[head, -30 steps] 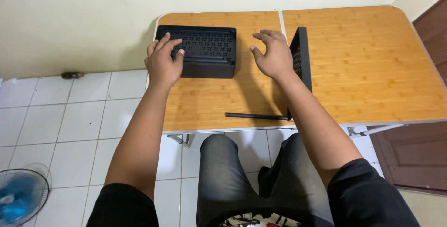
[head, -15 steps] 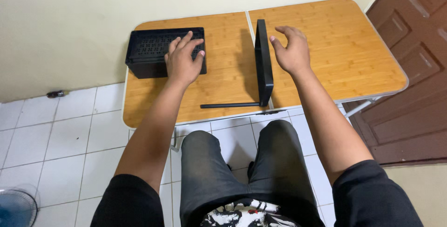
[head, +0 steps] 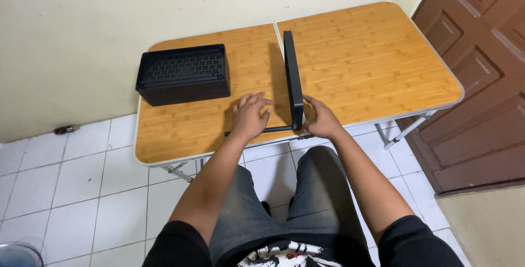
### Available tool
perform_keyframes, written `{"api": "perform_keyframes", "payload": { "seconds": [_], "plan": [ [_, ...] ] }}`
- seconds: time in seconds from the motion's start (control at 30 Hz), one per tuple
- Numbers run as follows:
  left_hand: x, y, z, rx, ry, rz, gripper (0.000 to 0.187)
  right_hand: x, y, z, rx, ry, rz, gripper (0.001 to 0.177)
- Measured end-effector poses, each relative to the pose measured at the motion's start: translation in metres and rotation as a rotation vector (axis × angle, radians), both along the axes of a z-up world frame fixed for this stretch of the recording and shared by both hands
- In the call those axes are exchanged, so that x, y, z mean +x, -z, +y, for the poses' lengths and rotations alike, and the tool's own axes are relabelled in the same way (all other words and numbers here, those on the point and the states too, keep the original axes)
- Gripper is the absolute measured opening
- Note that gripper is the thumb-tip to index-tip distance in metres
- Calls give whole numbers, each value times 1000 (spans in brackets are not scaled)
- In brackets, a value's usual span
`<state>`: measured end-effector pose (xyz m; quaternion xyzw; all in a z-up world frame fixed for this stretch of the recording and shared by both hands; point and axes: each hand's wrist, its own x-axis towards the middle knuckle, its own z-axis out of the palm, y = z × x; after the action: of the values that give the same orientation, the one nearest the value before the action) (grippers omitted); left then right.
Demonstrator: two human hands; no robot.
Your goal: The person inserts black plastic rods into slots on a perforated tray to form a frame, then places a second tray on top. The person repeats this process with additional trays, stacking them on a wooden table.
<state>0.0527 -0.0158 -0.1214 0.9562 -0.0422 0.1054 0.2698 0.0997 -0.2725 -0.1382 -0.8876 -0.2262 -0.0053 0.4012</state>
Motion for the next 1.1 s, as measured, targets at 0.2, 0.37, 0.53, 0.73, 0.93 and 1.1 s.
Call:
{"api": "perform_keyframes", "payload": {
  "seconds": [0.2, 0.37, 0.53, 0.73, 0.93, 1.1],
  "plan": [
    [-19, 48, -20, 7, 67, -21, 33, -32, 12, 21, 33, 16, 26, 111],
    [-31, 61, -25, -15, 59, 12, 32, -40, 13, 38, -154, 236, 140, 87],
    [-39, 54, -23, 5, 51, -76, 27, -45, 14, 42, -47, 216, 8, 72],
    [-59, 30, -22, -24, 121, -246, 28, -60, -3, 44, 43, 190, -247, 67],
    [-68, -16, -11, -6, 147, -384, 28, -58, -50, 53, -15, 178, -367, 62],
    [-75, -57, 0, 23, 150, -456, 28, -53, -89, 63, 9, 156, -402, 56]
  ]
}}
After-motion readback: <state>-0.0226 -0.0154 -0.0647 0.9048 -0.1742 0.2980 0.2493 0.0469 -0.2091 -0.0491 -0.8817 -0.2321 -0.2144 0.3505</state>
